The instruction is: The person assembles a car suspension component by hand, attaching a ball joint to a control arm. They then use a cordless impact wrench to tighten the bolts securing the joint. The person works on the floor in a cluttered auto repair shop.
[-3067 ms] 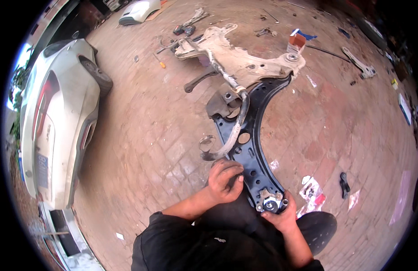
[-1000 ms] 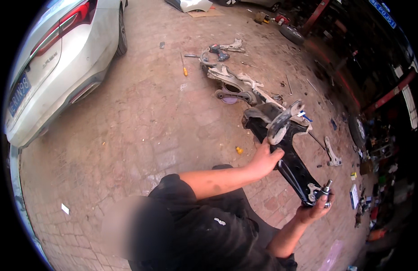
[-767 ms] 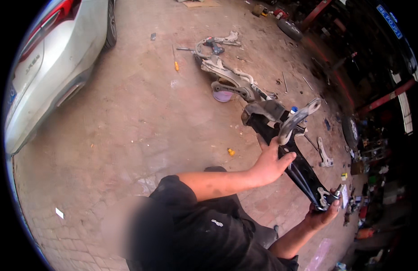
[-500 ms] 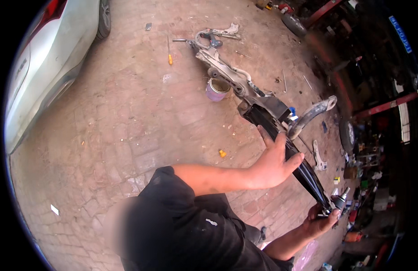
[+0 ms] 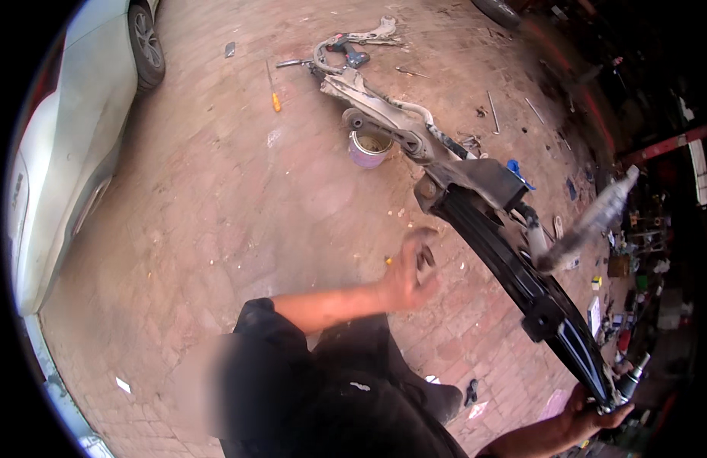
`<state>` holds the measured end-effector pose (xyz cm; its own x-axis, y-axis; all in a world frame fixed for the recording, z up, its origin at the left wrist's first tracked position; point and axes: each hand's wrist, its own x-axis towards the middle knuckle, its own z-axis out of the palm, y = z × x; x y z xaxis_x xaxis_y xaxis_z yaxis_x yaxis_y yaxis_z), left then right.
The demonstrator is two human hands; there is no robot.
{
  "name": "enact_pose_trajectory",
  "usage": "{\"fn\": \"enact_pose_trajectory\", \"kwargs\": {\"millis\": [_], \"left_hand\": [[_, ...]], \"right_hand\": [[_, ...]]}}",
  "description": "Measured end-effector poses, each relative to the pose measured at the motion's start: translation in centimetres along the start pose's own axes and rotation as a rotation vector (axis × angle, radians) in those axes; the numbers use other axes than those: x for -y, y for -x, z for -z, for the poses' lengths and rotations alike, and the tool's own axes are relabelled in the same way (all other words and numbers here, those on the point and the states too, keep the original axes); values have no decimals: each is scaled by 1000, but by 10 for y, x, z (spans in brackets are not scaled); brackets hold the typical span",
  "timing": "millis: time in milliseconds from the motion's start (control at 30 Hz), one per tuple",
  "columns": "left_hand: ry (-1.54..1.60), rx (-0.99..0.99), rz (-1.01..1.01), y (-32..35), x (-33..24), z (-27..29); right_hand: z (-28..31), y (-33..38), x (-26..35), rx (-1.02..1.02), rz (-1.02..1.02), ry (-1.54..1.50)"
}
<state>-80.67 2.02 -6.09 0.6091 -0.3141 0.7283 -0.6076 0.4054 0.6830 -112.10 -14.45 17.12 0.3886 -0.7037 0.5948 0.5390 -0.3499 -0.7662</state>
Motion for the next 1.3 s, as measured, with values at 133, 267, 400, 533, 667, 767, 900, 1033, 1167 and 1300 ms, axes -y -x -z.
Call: {"fn": "enact_pose_trajectory", "kwargs": {"millis": [133,267,400,533,667,767,900,1033,1167,1300], "left_hand": [[-565,34,423,-52,150,38],[-799,301,766,-107,253,92],[-939,207,763,-108,353,118],[-943,328,845,-114,359,113],[-968,179,806,-93,355,110],[-909,174,740,-53,334,90],[-817,279,577,19,265,49],[-718,393,550,66,203,10],[-642,464,552,93,138,-41],[-645,464,444,132,119,-65]], "right_hand": [[-6,-2,12,-5,2,96],[-1,-2,11,-28,-31,190],[-5,-7,21,-22,-45,229],[-3,-8,29,-40,-57,250],[-3,-6,29,-27,-69,241],[-13,-8,41,26,-67,225],[-27,-9,40,95,-91,140],[-66,-14,16,158,-141,74],[-57,39,-4,54,-154,124],[-47,101,-40,76,-115,142]]}}
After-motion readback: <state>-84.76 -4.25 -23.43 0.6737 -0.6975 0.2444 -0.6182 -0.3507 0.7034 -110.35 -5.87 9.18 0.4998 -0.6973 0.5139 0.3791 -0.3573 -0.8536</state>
